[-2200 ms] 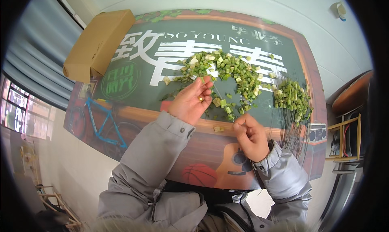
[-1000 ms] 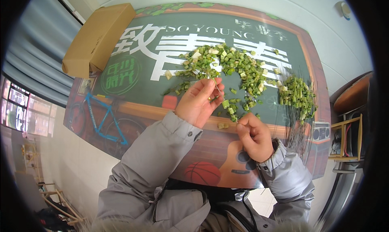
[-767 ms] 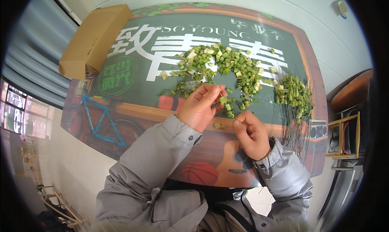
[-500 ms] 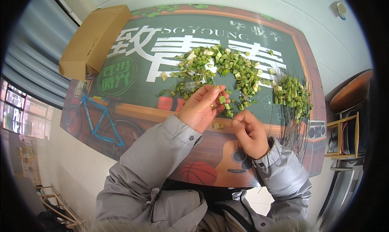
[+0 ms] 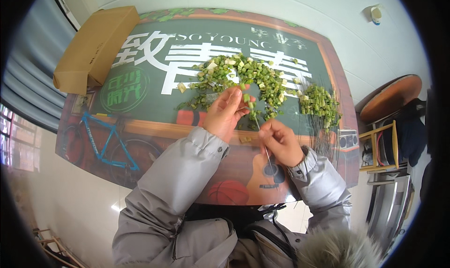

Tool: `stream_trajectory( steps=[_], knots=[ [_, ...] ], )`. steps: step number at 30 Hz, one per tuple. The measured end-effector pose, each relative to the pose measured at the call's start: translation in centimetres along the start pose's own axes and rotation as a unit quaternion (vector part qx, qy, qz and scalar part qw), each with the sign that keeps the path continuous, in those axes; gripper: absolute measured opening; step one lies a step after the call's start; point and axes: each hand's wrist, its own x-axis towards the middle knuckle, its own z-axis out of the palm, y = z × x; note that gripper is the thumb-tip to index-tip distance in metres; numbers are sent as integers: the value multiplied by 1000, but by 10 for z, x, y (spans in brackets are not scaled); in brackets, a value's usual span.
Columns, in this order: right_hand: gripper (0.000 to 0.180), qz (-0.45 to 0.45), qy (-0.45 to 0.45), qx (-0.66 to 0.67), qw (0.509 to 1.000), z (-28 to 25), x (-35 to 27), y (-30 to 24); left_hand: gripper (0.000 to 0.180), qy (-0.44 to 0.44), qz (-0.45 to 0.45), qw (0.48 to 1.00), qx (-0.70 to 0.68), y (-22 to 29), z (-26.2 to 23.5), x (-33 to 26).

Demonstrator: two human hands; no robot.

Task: The person threads small diced green vegetable pieces onto thin metal skewers one by one. They pick up pieces from a pile on the table and slide them onto each skewer, then place the completed skewers aside in a growing bundle.

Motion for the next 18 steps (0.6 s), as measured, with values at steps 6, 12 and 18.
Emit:
stream_trajectory(
  steps=[6, 12, 18],
  knots=[
    [8, -61, 169, -42, 983, -37, -4, -12, 22, 4, -41, 999, 14, 7, -4, 1],
    [15, -19, 365, -396, 843, -119, -50, -6, 11, 19, -32, 999, 5, 4, -10, 1],
    [19, -9, 417, -499, 760, -151, -72, 13, 15, 6, -46, 999, -18, 4, -9, 2]
  ],
)
